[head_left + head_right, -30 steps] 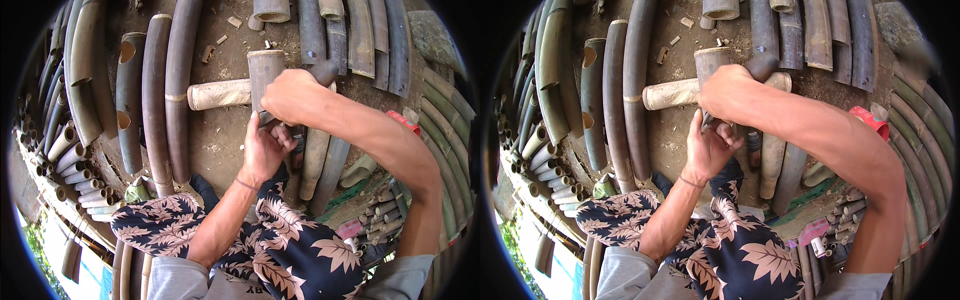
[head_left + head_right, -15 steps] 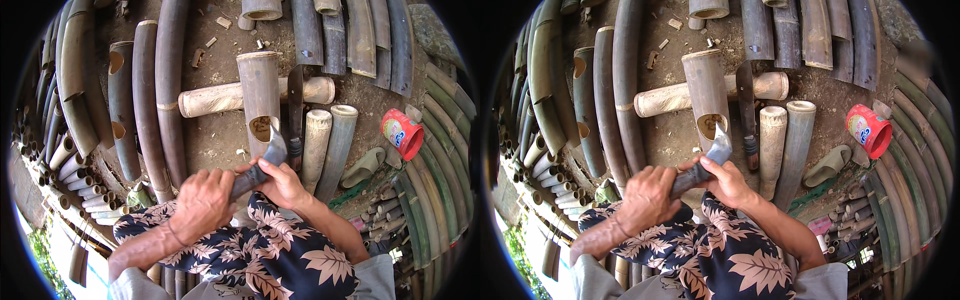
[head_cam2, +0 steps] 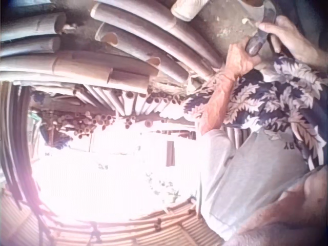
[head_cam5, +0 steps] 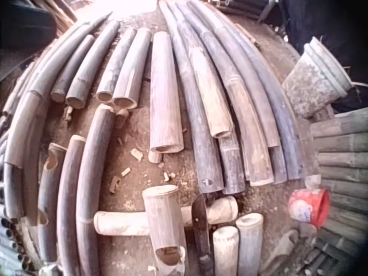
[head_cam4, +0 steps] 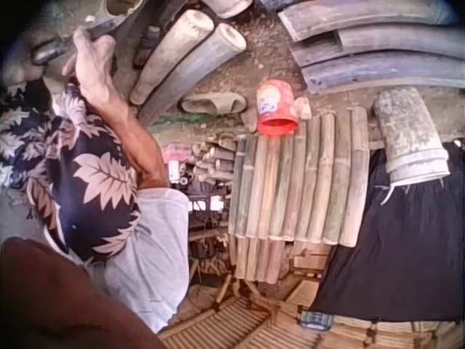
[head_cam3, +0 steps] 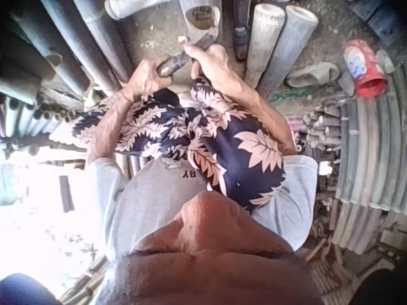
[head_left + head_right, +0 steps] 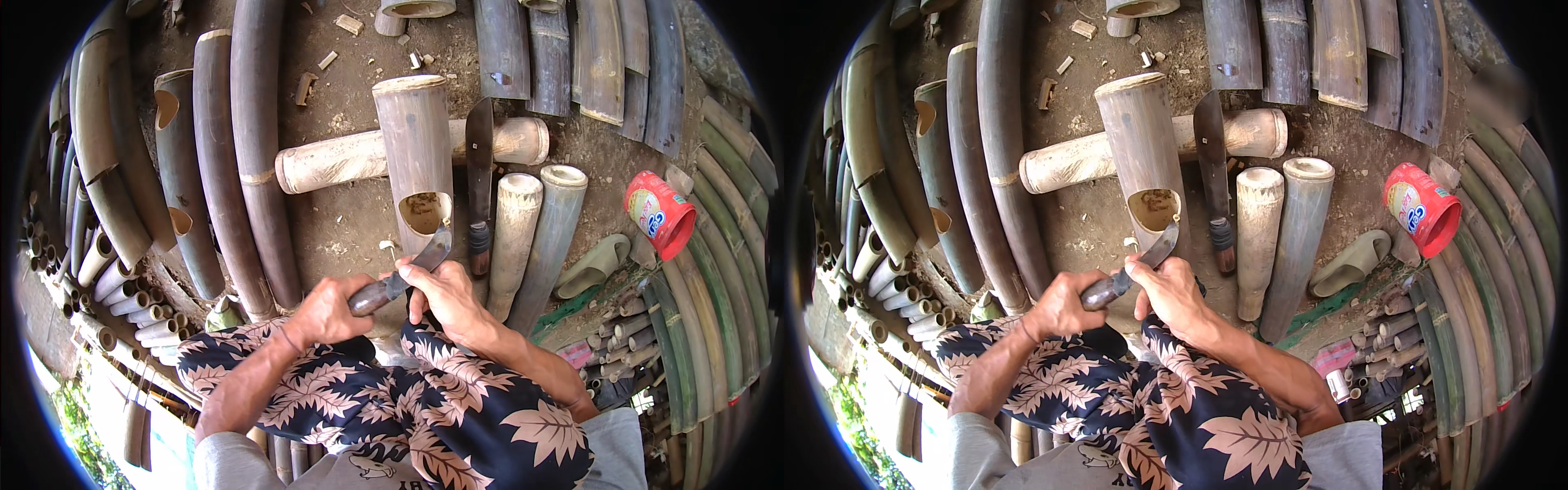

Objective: The person carves a hole into a bamboo section using a curved hand tool and arranges various bamboo poles on the ground.

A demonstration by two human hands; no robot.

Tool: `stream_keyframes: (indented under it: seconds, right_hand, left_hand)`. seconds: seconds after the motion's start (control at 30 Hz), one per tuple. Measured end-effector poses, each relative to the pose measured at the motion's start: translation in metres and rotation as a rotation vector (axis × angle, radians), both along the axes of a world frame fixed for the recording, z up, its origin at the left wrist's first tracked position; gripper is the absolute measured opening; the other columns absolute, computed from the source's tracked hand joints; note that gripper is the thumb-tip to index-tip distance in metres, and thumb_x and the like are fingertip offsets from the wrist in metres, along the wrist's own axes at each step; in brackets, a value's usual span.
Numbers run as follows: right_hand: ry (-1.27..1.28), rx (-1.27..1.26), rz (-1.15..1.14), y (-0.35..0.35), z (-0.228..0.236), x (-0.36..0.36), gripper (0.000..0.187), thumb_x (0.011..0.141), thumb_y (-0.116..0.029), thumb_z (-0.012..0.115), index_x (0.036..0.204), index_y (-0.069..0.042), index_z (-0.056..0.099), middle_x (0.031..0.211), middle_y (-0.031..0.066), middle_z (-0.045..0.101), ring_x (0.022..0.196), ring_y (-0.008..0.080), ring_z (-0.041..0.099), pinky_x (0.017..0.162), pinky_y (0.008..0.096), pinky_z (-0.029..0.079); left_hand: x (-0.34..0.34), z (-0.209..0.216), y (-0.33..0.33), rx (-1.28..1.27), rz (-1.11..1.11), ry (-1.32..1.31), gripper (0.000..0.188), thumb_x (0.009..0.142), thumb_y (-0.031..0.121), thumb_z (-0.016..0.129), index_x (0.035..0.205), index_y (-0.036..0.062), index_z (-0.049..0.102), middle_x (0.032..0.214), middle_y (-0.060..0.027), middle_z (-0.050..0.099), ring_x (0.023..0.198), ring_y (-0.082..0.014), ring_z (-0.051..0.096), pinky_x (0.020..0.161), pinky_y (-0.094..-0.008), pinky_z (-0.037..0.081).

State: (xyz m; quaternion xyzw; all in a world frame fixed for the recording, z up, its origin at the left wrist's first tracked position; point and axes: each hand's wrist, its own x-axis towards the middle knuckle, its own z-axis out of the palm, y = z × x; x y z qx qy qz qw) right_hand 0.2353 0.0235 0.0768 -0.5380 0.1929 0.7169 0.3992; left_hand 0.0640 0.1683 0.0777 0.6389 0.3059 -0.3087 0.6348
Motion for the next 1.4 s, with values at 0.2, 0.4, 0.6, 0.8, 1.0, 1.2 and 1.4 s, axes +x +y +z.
stream_keyframes:
  seconds: [0.2,0.4,0.6,0.8,1.0,1.2,1.4]
  right_hand:
    - [-0.329,-0.064,0.175,-0.004,-0.001,0.005,0.03,0.101,-0.024,0.058,0.1,0.005,0.065,0.08,0.0127,0.074,0.047,0.0153,0.061,0.046,0.0306,0.047]
    - [-0.693,-0.039,0.387,-0.01,-0.016,0.009,0.022,0.1,-0.019,0.057,0.101,0.002,0.065,0.068,0.0072,0.069,0.062,0.0107,0.061,0.058,0.0302,0.049]
    - [-0.67,0.03,0.265,-0.014,-0.015,-0.001,0.022,0.102,-0.021,0.055,0.1,0.0,0.062,0.073,0.0074,0.07,0.057,0.0107,0.058,0.052,0.0286,0.047]
    - [0.459,0.219,-0.431,-0.016,-0.025,-0.022,0.028,0.105,-0.028,0.053,0.125,-0.009,0.057,0.09,0.0099,0.07,0.061,0.0209,0.066,0.063,0.0355,0.054]
    - [0.378,0.15,-0.337,-0.004,-0.011,-0.009,0.036,0.102,-0.03,0.059,0.123,-0.001,0.058,0.094,0.0085,0.066,0.054,0.0145,0.06,0.056,0.0311,0.054]
    - [0.053,0.05,-0.038,-0.007,-0.003,0.001,0.035,0.102,-0.029,0.057,0.105,0.005,0.068,0.073,0.0057,0.065,0.047,0.0112,0.054,0.049,0.0305,0.05]
    - [-0.269,0.008,0.187,-0.01,-0.005,0.006,0.032,0.103,-0.026,0.055,0.097,0.004,0.067,0.081,0.0091,0.073,0.044,0.0075,0.049,0.042,0.0235,0.041]
  left_hand:
    - [0.012,-0.002,-0.089,-0.104,0.405,0.118,0.032,0.074,0.009,0.071,0.103,-0.0022,0.063,0.077,-0.0058,0.063,0.068,-0.0112,0.056,0.063,-0.0318,0.051]
    - [0.033,-0.015,-0.149,-0.168,0.719,0.091,0.038,0.078,0.009,0.071,0.113,-0.003,0.06,0.091,-0.0066,0.067,0.082,-0.0107,0.061,0.074,-0.0304,0.052]
    - [0.035,-0.001,-0.111,0.067,0.361,0.167,0.055,0.079,0.022,0.072,0.122,-0.0059,0.054,0.088,-0.023,0.071,0.081,-0.0302,0.073,0.073,-0.0394,0.058]
    - [0.04,0.059,0.026,0.616,-0.714,-0.002,0.034,0.07,0.017,0.075,0.098,0.0068,0.057,0.079,-0.0101,0.064,0.069,-0.0264,0.068,0.062,-0.0391,0.056]
    - [0.058,0.045,0.069,0.208,-0.605,-0.012,0.034,0.069,0.016,0.074,0.098,0.0034,0.062,0.077,-0.0207,0.068,0.077,-0.0411,0.069,0.072,-0.0498,0.054]
    - [0.022,0.023,0.013,0.095,-0.226,-0.05,0.045,0.07,0.013,0.069,0.112,-0.0003,0.061,0.075,-0.0258,0.063,0.072,-0.0432,0.066,0.07,-0.0461,0.053]
    - [0.021,0.013,-0.057,-0.02,0.03,0.175,0.057,0.073,0.021,0.071,0.123,-0.0022,0.055,0.087,-0.0288,0.069,0.082,-0.0453,0.07,0.078,-0.0489,0.056]
